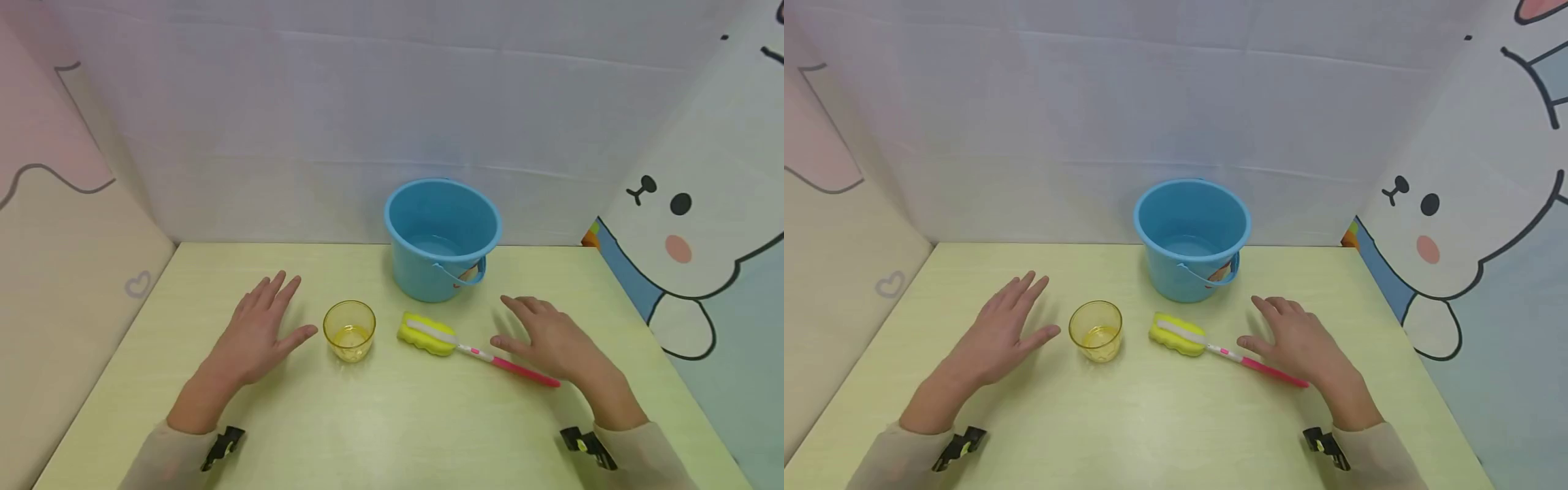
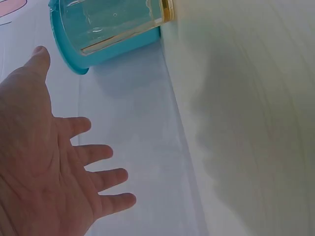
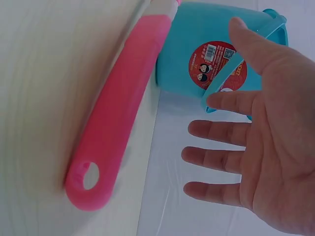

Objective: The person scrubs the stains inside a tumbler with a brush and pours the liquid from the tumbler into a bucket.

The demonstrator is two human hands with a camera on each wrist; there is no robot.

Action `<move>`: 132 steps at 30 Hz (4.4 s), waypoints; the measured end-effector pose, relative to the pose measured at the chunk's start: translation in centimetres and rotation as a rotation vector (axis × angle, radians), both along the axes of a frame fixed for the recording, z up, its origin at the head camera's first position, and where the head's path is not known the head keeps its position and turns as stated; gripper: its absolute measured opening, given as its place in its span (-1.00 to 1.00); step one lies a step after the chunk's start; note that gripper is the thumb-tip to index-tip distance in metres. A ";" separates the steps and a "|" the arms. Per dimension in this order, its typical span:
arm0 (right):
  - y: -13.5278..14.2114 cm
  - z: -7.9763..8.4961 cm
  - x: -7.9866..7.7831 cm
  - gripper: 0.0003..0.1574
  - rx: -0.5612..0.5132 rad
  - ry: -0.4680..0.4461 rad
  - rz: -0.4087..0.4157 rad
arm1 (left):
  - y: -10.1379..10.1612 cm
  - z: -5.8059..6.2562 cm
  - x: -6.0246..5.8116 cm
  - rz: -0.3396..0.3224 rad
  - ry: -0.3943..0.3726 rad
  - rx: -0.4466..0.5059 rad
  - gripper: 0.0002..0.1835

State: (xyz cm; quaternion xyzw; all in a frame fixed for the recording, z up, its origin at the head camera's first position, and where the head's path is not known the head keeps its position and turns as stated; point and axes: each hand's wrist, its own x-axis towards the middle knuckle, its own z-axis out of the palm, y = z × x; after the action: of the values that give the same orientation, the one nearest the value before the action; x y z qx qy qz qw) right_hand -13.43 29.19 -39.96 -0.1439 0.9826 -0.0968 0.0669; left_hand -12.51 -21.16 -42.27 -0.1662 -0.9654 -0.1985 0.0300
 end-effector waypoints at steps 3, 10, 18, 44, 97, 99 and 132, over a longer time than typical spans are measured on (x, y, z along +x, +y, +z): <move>-0.1 -0.1 0.2 0.24 -0.001 -0.003 0.021 | 0.4 0.0 0.0 -0.023 0.002 0.015 0.01; -0.4 -0.1 0.6 0.12 0.004 -0.020 0.054 | 1.4 -0.5 0.0 -0.047 -0.057 0.091 0.22; -0.7 -0.4 1.0 -0.12 -0.004 -0.038 0.110 | 3.1 -1.5 -0.2 -0.100 -0.159 0.274 0.39; -2.2 -2.8 1.1 -0.71 -0.030 -0.119 0.201 | 5.4 -2.5 -0.8 -0.107 -0.379 0.509 0.11; -2.5 3.6 1.4 -0.63 -0.078 0.189 0.272 | 6.9 -2.1 -0.2 -0.104 -0.360 0.505 0.02; -2.6 4.1 1.4 -0.61 -0.082 0.234 0.311 | 7.0 -2.1 -0.1 -0.108 -0.358 0.508 0.02; -7.4 11.2 -0.1 -0.56 0.302 0.525 0.596 | 10.0 -2.1 0.2 -0.218 -0.378 0.537 0.00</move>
State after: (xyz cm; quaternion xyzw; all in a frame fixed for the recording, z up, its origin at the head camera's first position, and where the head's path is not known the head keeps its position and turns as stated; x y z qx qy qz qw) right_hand -13.56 21.83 -28.79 -0.4301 0.8848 0.1117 -0.1401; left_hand -12.31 -11.15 -44.36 -0.2148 -0.8439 -0.4747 -0.1281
